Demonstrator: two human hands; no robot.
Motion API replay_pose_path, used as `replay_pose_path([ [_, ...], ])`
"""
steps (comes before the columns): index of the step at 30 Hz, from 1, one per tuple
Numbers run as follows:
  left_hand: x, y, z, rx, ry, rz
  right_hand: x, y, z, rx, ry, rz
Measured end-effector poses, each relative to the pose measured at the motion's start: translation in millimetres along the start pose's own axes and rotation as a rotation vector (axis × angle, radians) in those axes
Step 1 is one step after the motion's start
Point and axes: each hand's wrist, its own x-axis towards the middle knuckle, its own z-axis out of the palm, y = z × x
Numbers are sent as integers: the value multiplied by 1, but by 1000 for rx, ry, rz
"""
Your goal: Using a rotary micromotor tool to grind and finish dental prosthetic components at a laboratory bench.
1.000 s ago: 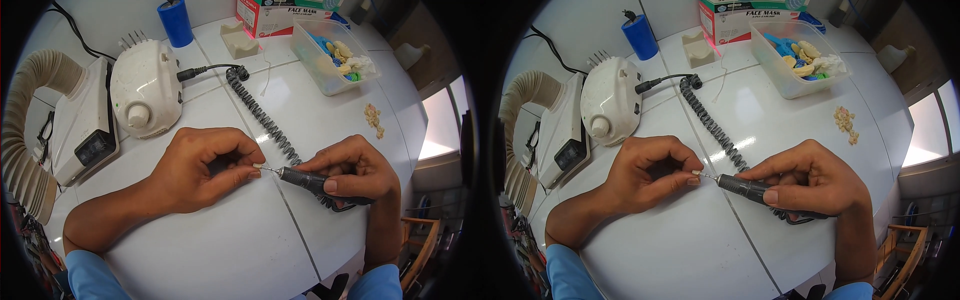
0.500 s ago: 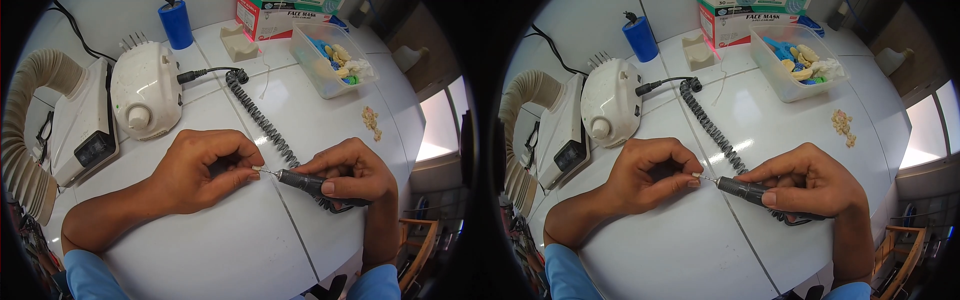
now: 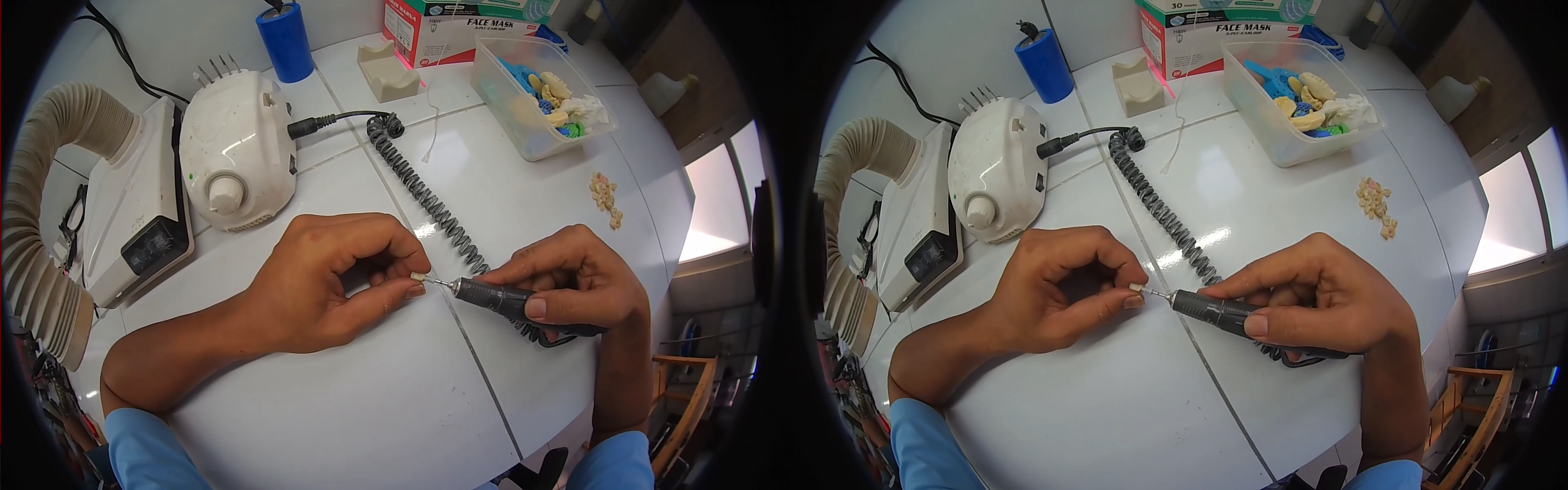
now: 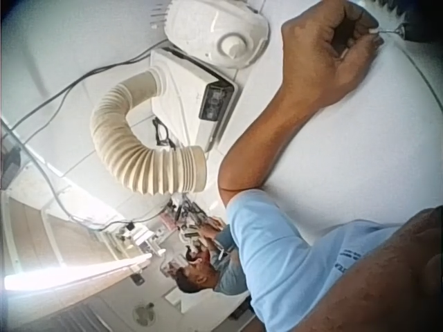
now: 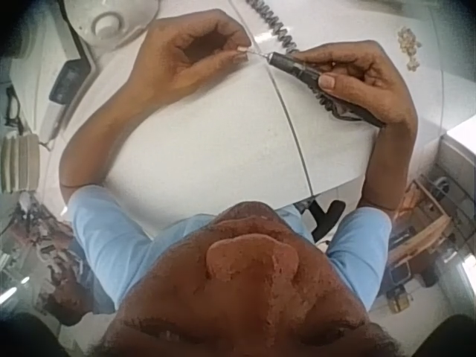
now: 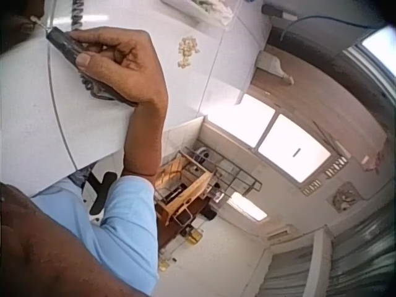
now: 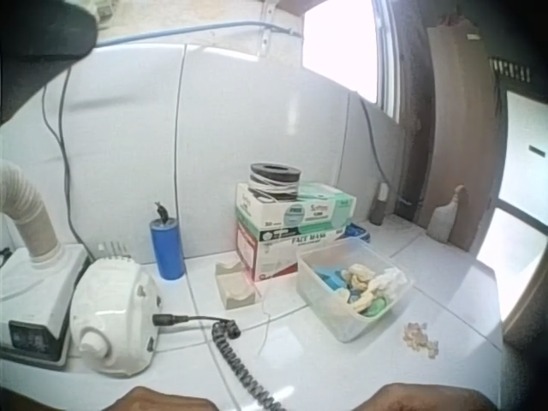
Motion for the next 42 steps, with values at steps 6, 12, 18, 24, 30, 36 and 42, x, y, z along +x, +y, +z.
replay_pose_path([
  [6,1,0,-1,6,-5,25,-1,-1,-2,-7,-12,10],
  [12,1,-1,-1,20,-11,34,0,-1,-1,-8,-9,15],
  [18,1,-1,-1,22,-8,34,-1,-1,-2,-28,-14,15],
  [24,1,-1,0,15,-7,40,-1,-4,-1,-7,-22,23],
  [30,1,0,0,7,-12,38,-1,-6,0,11,-27,35],
  [36,2,-1,-1,1,-11,42,0,-2,-2,0,-30,11],
  [42,4,-3,0,23,-13,74,-1,-3,-3,1,-30,19],
])
